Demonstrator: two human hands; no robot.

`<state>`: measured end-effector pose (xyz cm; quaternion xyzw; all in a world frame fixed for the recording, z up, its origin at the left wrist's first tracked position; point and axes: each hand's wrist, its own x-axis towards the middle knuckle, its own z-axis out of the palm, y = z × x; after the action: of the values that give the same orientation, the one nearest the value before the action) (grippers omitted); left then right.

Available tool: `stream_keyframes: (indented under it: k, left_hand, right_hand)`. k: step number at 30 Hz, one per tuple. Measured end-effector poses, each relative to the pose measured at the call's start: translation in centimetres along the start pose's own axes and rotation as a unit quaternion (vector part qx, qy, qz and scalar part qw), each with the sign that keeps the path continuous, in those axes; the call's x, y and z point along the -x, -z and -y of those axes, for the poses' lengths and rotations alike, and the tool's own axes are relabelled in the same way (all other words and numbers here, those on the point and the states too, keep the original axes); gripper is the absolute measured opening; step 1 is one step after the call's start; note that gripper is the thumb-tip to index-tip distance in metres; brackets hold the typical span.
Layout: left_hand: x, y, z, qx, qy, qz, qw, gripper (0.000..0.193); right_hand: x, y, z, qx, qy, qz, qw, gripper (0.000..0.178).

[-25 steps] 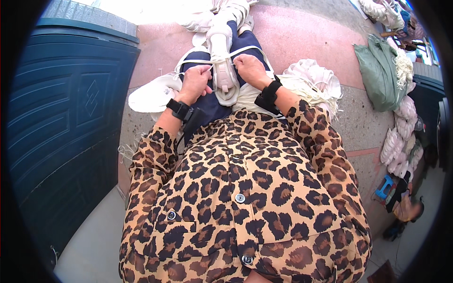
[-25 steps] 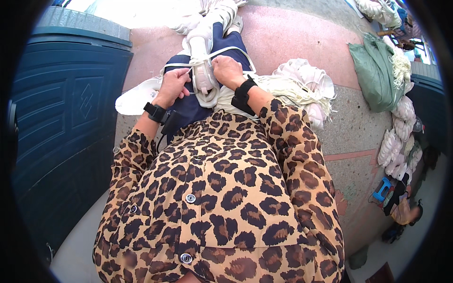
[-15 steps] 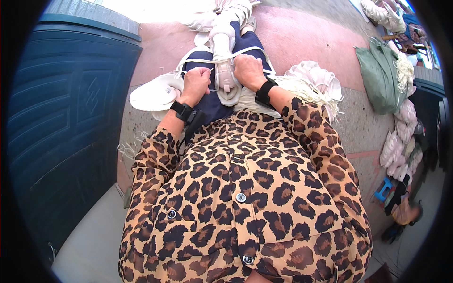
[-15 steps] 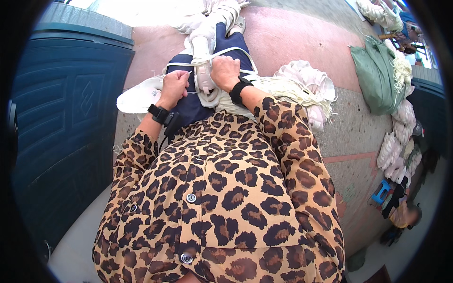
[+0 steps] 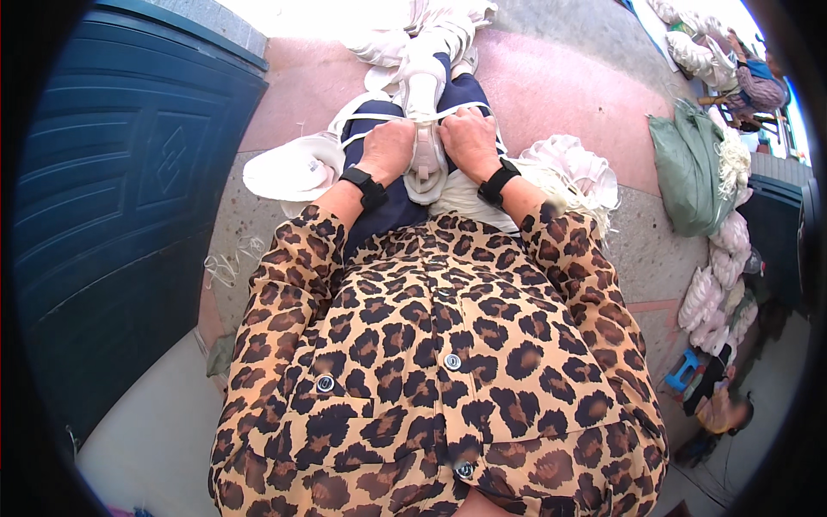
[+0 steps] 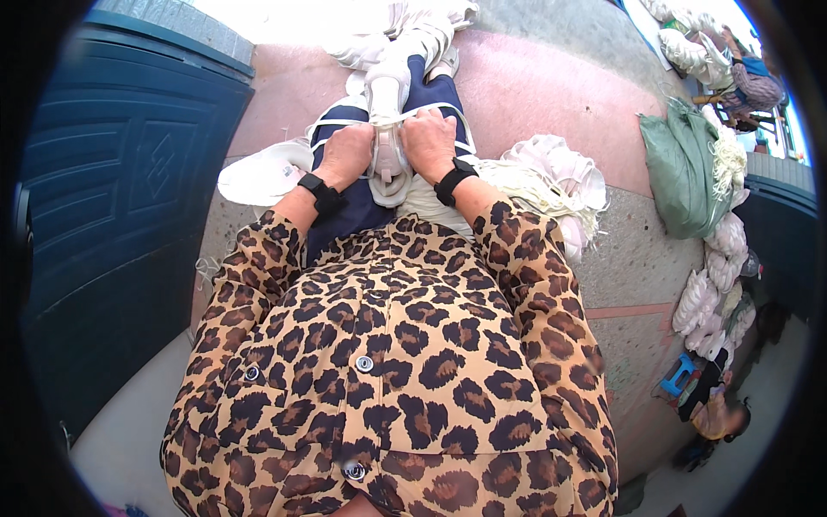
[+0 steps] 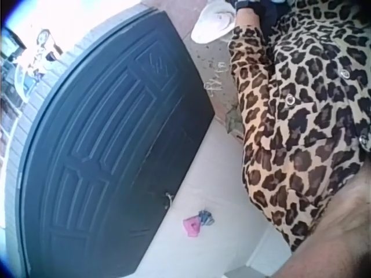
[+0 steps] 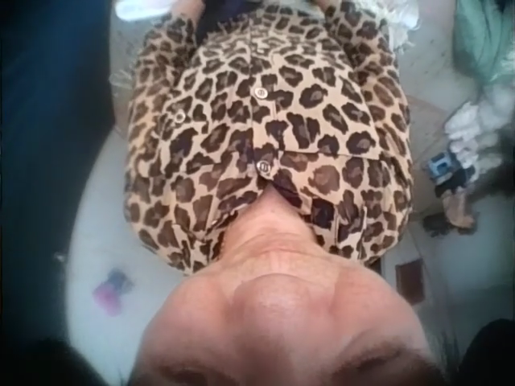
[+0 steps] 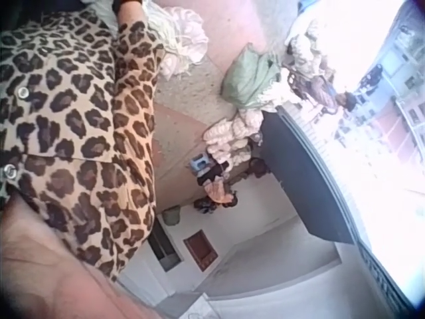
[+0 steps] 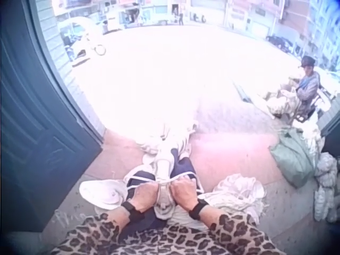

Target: The recorder is sitting on the ground and lacing together white shoe components using long white cords.

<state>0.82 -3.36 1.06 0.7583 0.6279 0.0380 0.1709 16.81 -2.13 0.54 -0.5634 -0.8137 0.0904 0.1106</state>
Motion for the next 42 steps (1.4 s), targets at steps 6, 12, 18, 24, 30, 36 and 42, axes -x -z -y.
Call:
stream_keyframes:
  k: [6, 12, 18, 24, 30, 36, 42]
  left_hand:
    - [1.2, 0.4, -0.4, 0.101, 0.078, -0.075, 0.989, 0.027]
    - [1.5, -1.8, 0.3, 0.209, 0.053, -0.165, 0.962, 0.019]
    - [1.0, -1.4, 0.6, 0.138, 0.0, -0.151, 0.979, 0.017]
    - [0.0, 0.9, -0.8, -0.106, -0.056, -0.021, 0.993, 0.01]
    - [-1.6, 6.6, -1.5, 0.426, -0.025, -0.147, 0.892, 0.012]
    - [-1.3, 8.7, -0.1, 0.54, 0.11, 0.015, 0.835, 0.02]
    - [-0.1, 1.6, 0.6, 0.271, -0.044, -0.061, 0.96, 0.015]
  right_hand:
    - [1.0, 1.2, 0.8, 0.034, 0.034, 0.055, 0.997, 0.033]
    - [0.5, 0.0, -0.7, 0.007, 0.034, 0.085, 0.996, 0.021]
    - [0.2, -1.3, -1.9, -0.103, -0.002, 0.059, 0.993, 0.022]
    - [-0.2, -1.5, -1.7, -0.194, -0.012, 0.035, 0.98, 0.018]
    - [-0.2, -0.1, -0.3, -0.063, 0.065, 0.045, 0.995, 0.014]
    - [-1.1, 0.0, -0.6, 0.062, 0.161, 0.025, 0.985, 0.008]
    - [-2.2, 3.1, -1.4, -0.218, 0.17, -0.175, 0.945, 0.003]
